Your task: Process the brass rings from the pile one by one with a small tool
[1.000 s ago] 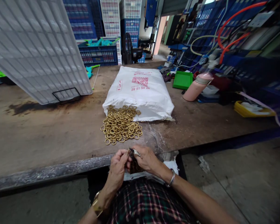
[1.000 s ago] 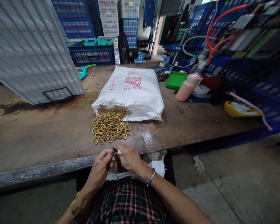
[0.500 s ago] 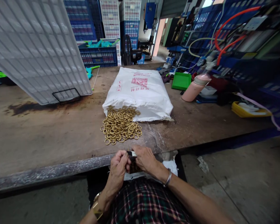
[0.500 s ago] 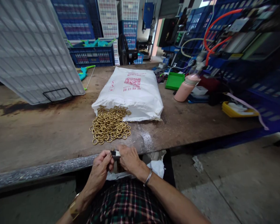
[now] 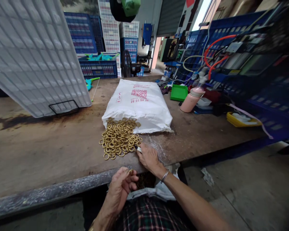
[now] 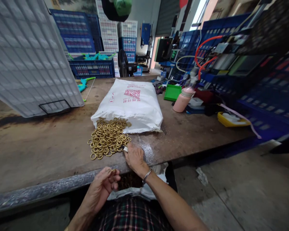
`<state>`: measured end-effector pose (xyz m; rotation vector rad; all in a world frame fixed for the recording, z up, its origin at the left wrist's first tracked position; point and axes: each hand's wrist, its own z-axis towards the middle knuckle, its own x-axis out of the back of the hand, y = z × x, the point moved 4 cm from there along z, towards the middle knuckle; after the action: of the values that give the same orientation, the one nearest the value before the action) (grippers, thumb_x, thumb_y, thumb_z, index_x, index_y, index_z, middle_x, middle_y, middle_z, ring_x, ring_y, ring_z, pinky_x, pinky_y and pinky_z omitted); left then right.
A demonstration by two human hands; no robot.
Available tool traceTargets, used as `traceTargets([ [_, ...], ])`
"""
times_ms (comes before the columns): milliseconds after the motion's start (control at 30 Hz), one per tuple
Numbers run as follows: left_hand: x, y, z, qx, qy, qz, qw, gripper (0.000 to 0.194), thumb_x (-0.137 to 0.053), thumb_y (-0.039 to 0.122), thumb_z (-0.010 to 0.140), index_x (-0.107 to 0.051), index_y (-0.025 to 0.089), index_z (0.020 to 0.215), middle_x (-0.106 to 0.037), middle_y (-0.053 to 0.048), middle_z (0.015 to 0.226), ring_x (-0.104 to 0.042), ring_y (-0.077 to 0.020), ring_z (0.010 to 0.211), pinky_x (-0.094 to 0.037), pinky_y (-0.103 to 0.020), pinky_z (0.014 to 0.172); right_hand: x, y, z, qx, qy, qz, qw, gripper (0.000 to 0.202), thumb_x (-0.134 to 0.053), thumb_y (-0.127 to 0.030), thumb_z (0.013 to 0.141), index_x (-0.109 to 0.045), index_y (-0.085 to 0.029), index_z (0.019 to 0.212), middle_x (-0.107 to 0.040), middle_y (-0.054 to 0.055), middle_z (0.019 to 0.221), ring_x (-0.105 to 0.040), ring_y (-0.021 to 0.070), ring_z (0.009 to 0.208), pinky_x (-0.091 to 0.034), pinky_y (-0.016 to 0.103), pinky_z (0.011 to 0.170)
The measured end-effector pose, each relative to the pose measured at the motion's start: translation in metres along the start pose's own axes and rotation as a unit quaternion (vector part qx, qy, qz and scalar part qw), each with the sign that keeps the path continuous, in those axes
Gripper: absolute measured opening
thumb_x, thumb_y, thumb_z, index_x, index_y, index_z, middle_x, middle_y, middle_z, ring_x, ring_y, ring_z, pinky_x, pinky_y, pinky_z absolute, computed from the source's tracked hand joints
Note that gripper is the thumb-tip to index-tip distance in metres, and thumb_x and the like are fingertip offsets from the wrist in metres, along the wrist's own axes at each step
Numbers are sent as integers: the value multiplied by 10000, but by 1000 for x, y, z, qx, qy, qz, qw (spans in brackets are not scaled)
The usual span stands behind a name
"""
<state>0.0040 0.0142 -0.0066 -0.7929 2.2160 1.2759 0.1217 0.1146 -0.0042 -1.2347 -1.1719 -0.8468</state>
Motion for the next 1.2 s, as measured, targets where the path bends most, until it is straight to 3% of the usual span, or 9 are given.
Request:
traceTargets([
  [133, 4, 2, 3, 31, -13, -47, 998, 247, -715, 264, 643, -580, 159, 821, -612, -3, 690, -554, -99, 565, -406, -193, 464, -1, 1, 4, -12, -5, -3, 1000, 206, -406, -276, 892, -523, -169, 1024, -672, 103, 917, -634, 209, 809, -383, 285, 670],
  [333, 10, -5, 11, 60, 23, -82, 994, 269, -715, 289, 652, -501, 136, 596, -603, -24, 699, -554, -100, 586, -408, -204, 476, 2, 6, 6, -5, -13, 1, 1000, 188, -431, -232, 850, -543, -169, 989, -670, 94, 889, -623, 200, 790, -359, 265, 646],
  [500, 9, -2, 16, -3, 56, 20, 998, 341, -731, 373, 646, -528, 162, 820, -575, 28, 645, -513, -76, 496, -336, -163, 391, -1, 8, -3, 37, 9, 83, 996, 170, -427, -200, 823, -552, -182, 936, -647, 42, 787, -578, 156, 686, -331, 243, 614],
  [633, 6, 4, 19, -49, 74, 97, 991, 482, -714, 469, 633, -515, 182, 964, -537, 66, 576, -432, -49, 401, -255, -144, 350, -1, -1, -15, 89, 33, 222, 970, 127, -412, -223, 832, -530, -179, 850, -578, 4, 703, -515, 129, 628, -333, 228, 601],
  [767, 6, 5, 20, -53, 71, 125, 988, 472, -692, 516, 630, -532, 162, 899, -492, 81, 525, -361, -27, 357, -212, -141, 340, 1, -15, -26, 124, 23, 328, 936, 128, -411, -262, 838, -504, -179, 807, -501, -25, 665, -455, 111, 605, -334, 217, 589],
  [900, 12, 6, 20, -82, 86, 172, 978, 410, -659, 527, 658, -524, 164, 790, -464, 84, 505, -333, -24, 352, -214, -144, 344, 2, -21, -28, 116, -13, 388, 914, 129, -415, -260, 839, -497, -181, 779, -452, -49, 635, -409, 98, 587, -316, 207, 566],
  [1033, 20, 8, 21, -139, 105, 294, 940, 360, -568, 528, 743, -541, 170, 733, -465, 65, 511, -350, -43, 381, -253, -164, 365, 1, -23, -25, 85, -52, 426, 899, 148, -426, -280, 840, -525, -179, 796, -473, -49, 647, -415, 97, 593, -315, 204, 559],
  [1133, 20, 9, 19, -198, 85, 353, 911, 321, -554, 483, 774, -571, 169, 713, -466, 49, 546, -374, -56, 432, -287, -174, 404, 1, -26, -24, 98, -62, 427, 897, 130, -455, -254, 807, -513, -177, 720, -449, -52, 621, -393, 94, 586, -300, 206, 552],
  [1200, 19, 9, 18, -203, 73, 358, 909, 304, -561, 469, 776, -575, 170, 720, -472, 45, 566, -381, -59, 444, -291, -176, 410, -2, -27, -23, 102, -68, 424, 897, 142, -463, -244, 789, -490, -178, 667, -418, -56, 596, -370, 91, 570, -284, 209, 537],
])
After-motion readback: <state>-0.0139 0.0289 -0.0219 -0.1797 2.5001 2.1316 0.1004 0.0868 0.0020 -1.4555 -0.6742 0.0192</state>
